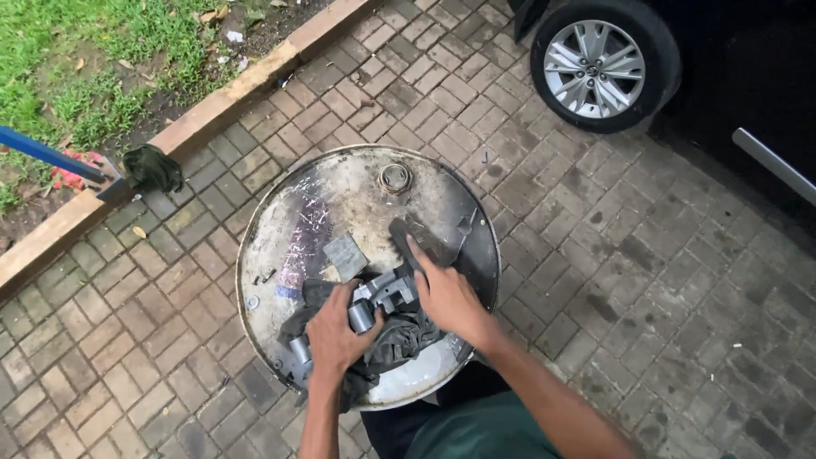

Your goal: The person wipes a small metal part with a dark cloth on top of a metal barrel. The person repeatedly rubs the part, turning it over to clean different sides. The part remains on the barrel throughout the clip.

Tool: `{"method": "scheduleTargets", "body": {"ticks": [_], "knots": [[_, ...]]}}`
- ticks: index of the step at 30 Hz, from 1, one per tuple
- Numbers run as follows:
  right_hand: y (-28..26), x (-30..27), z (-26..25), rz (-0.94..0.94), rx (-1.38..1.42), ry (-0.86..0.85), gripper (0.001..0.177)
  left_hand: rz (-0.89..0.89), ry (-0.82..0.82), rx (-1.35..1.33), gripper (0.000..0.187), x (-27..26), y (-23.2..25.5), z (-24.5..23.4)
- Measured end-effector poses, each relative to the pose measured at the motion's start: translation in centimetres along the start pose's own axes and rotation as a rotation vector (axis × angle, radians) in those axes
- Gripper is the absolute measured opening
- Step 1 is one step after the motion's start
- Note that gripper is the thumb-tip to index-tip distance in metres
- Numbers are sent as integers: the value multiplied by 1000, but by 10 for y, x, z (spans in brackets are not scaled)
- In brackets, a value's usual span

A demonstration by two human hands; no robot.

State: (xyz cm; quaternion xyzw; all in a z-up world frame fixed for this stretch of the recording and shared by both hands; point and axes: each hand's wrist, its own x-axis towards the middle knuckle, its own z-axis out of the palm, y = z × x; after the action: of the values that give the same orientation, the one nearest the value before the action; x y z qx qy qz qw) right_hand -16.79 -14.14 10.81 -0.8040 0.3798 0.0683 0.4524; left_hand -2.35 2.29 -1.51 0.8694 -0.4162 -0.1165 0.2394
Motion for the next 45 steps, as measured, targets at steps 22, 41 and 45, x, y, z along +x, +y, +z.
{"method": "scheduleTargets", "body": {"ticks": [22, 41, 45], "knots": [[33, 1, 12, 21, 1, -12, 59, 23, 9, 4, 56, 12, 28, -28], [20, -5, 11, -21, 37, 4, 59, -3, 9, 23, 62, 3, 7, -10], [72, -21, 38, -66, 106, -38, 65, 103, 59, 26, 63, 9, 0, -6]]}}
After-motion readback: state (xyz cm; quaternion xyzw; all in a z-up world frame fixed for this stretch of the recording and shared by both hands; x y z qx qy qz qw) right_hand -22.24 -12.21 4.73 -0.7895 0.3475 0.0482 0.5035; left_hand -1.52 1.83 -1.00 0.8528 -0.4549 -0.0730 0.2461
